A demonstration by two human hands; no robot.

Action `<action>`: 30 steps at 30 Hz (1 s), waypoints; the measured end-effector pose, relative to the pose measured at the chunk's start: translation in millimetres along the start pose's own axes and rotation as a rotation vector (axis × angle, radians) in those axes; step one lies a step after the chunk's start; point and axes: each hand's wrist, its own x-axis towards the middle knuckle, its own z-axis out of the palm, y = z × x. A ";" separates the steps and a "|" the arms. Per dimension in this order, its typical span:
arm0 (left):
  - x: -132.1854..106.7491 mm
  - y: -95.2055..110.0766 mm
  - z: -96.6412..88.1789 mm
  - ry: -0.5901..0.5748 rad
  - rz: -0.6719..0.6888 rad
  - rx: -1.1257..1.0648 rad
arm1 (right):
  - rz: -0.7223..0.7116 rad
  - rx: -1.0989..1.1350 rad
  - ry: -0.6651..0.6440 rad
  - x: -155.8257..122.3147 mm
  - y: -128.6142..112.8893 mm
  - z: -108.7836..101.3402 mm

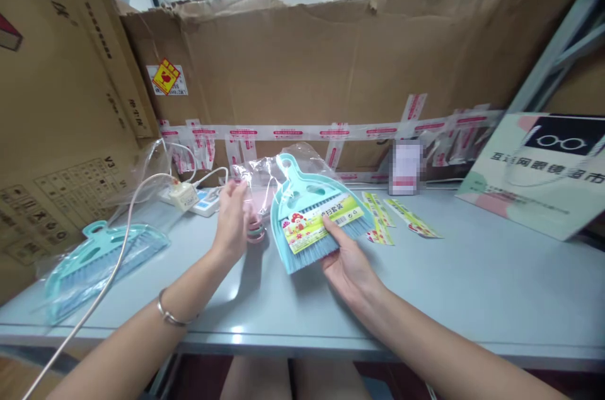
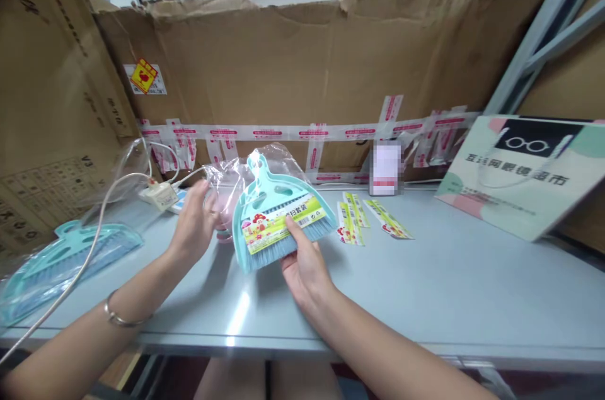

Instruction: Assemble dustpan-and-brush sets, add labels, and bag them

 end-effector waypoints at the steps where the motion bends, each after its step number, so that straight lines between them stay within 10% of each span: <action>1: 0.7 1.4 4.2 -0.068 -0.207 -0.082 | 0.007 -0.003 -0.006 -1.0 1.3 0.6; 4: -3.0 0.8 13.4 -0.218 -0.491 -0.233 | 0.022 -0.005 -0.005 -1.7 5.4 2.2; 13: -29.6 -10.3 9.7 -0.481 -0.530 -0.261 | -0.045 0.020 -0.019 9.9 10.6 2.7; 23: -16.5 -3.2 9.4 -0.193 -0.638 -0.313 | -0.179 -0.076 -0.012 9.2 13.7 -2.2; 30: -19.8 -2.1 2.7 -0.368 -0.690 -0.290 | -0.272 -0.091 0.002 11.0 15.0 -0.4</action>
